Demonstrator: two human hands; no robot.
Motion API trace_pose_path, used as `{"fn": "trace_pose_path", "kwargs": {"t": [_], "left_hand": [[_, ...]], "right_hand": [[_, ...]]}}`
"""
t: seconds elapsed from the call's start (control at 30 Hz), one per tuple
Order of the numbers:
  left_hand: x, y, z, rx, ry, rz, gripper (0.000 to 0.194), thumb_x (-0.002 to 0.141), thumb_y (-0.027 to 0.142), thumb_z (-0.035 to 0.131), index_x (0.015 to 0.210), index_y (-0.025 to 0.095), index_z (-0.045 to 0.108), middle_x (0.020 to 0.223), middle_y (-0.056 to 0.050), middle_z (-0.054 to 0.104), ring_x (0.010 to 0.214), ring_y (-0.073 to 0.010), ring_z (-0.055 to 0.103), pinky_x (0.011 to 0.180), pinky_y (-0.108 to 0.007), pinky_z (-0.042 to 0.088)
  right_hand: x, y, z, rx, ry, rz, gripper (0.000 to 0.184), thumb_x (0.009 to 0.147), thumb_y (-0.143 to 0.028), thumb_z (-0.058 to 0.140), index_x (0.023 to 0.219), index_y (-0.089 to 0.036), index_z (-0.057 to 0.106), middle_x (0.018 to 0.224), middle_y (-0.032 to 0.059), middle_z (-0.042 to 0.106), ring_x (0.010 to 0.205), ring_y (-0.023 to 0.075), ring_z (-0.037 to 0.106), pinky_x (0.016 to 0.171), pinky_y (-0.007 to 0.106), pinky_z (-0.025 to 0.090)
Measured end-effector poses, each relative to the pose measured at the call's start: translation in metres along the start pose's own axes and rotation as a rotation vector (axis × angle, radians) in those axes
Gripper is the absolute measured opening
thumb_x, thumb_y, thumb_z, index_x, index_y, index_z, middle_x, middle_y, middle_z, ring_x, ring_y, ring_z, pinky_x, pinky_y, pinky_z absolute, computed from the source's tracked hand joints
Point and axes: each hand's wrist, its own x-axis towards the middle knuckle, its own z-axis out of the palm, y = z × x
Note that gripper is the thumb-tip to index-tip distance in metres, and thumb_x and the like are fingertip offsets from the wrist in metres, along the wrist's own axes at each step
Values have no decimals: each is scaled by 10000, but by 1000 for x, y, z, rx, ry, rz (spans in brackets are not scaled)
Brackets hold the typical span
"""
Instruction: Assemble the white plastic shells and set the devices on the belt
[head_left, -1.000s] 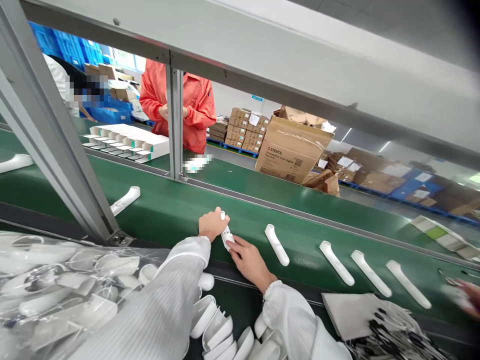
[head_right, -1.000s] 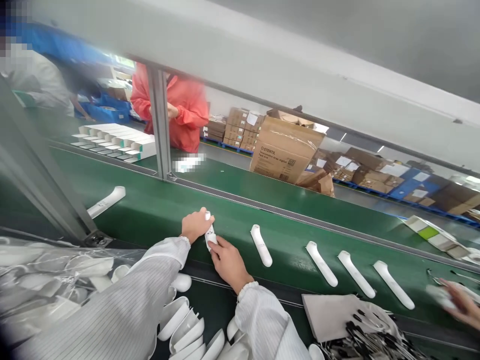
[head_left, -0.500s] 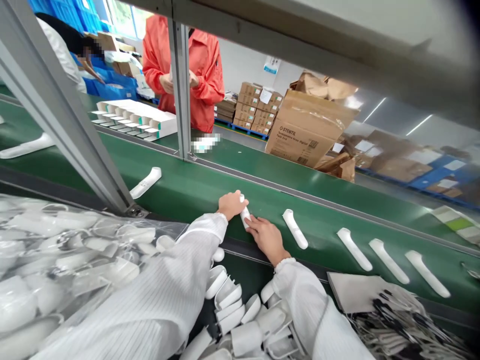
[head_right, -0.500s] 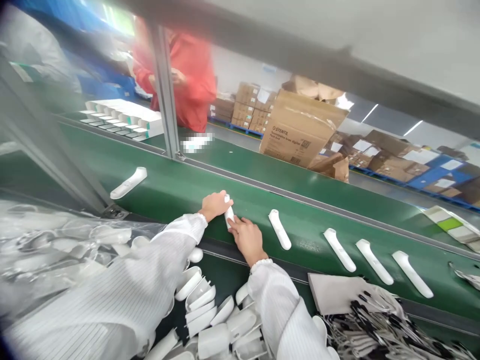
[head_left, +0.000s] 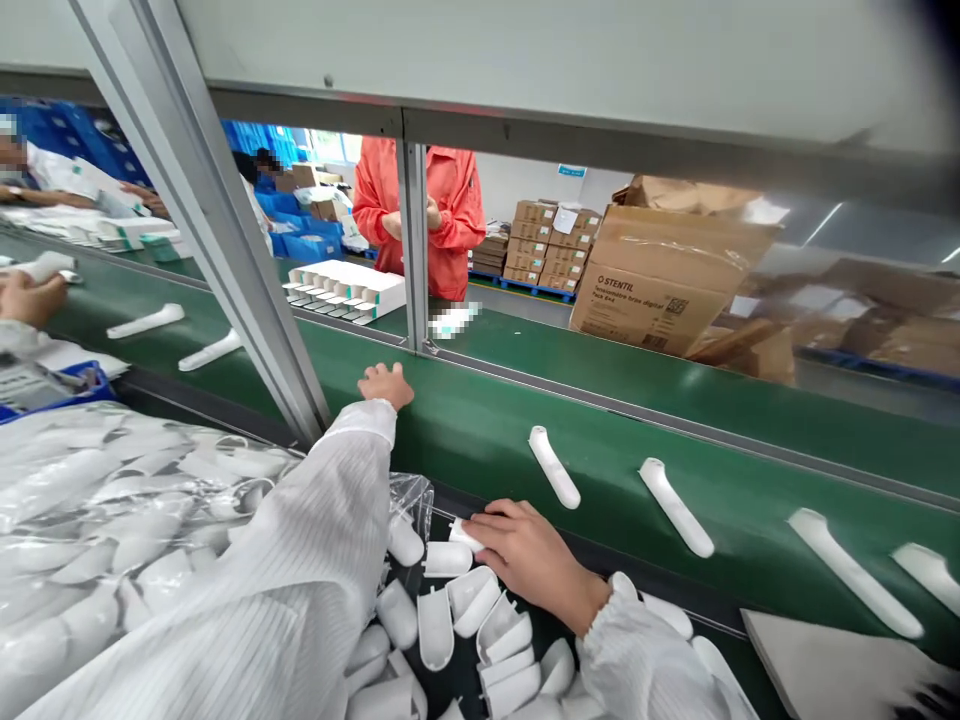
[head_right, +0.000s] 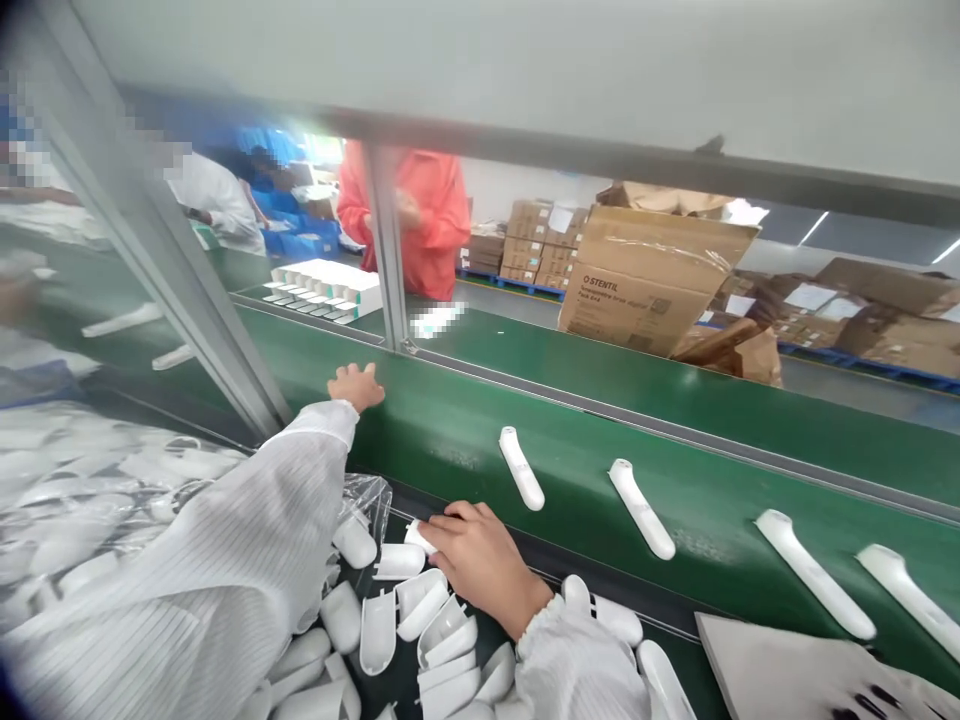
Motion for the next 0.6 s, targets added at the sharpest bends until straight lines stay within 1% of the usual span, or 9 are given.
{"fn": "trace_pose_path", "kwargs": {"t": [0.07, 0.1, 0.17, 0.23, 0.27, 0.37, 0.43, 0.5, 0.6], "left_hand": [[0, -10, 4, -9, -77, -12, 418, 896, 256, 518, 1300, 150, 515, 1313, -226, 517, 1189, -373, 509, 895, -472, 446], [0, -10, 4, -16, -92, 9, 391, 902, 229, 504, 1280, 133, 527, 1273, -231, 545, 1150, -362, 544, 880, -455, 455], [0, -1, 2, -37, -91, 75, 361, 909, 227, 490, 1244, 104, 544, 1199, -239, 591, 1090, -353, 587, 854, -439, 470], [1, 19, -2, -72, -92, 156, 364, 906, 290, 509, 1214, 102, 564, 1158, -231, 620, 1058, -352, 604, 837, -434, 481], [0, 32, -4, -93, -94, 196, 375, 898, 334, 524, 1196, 113, 581, 1152, -223, 628, 1049, -350, 609, 832, -429, 485], [-10, 76, 1, -144, -129, 293, 394, 848, 450, 565, 1122, 177, 641, 1158, -179, 645, 1025, -333, 626, 812, -395, 498], [-25, 103, 13, -155, -185, 367, 383, 805, 482, 582, 1071, 220, 667, 1158, -146, 655, 1016, -326, 637, 802, -382, 505], [-43, 121, 30, -168, -208, 411, 373, 796, 491, 559, 1058, 248, 667, 1136, -123, 668, 1003, -316, 648, 795, -377, 509], [-66, 134, 53, -210, -109, 365, 386, 850, 494, 452, 1088, 258, 644, 1043, -118, 691, 971, -308, 662, 788, -384, 506]], "right_hand": [[0, -1, 0, -23, 1, -35, 372, 959, -236, 561, 1330, -263, 562, 1256, 49, 677, 1179, 246, 547, 956, 403, 445], [-1, -1, -1, -25, 7, -54, 369, 964, -219, 543, 1331, -256, 561, 1244, 55, 681, 1169, 241, 555, 949, 395, 446], [-5, 0, -4, 3, 38, -68, 360, 970, -201, 511, 1319, -268, 574, 1225, 46, 689, 1151, 222, 572, 943, 371, 446], [-9, 4, -9, 69, 103, -24, 363, 964, -203, 507, 1307, -290, 588, 1225, 23, 688, 1132, 199, 588, 949, 344, 447], [-11, 8, -11, 100, 147, 27, 366, 957, -210, 512, 1304, -296, 593, 1231, 14, 685, 1121, 192, 597, 954, 335, 450], [-11, 24, -17, 144, 290, 247, 383, 935, -218, 523, 1306, -277, 601, 1244, 23, 673, 1103, 199, 619, 971, 331, 464], [-6, 36, -17, 128, 357, 384, 392, 923, -212, 530, 1305, -254, 605, 1241, 46, 671, 1104, 216, 627, 978, 336, 472], [2, 46, -14, 92, 363, 471, 398, 916, -205, 537, 1307, -240, 605, 1230, 63, 674, 1097, 229, 636, 969, 336, 480], [10, 55, -7, 28, 306, 516, 389, 923, -210, 539, 1305, -235, 606, 1188, 73, 687, 1065, 230, 649, 936, 319, 489]]}}
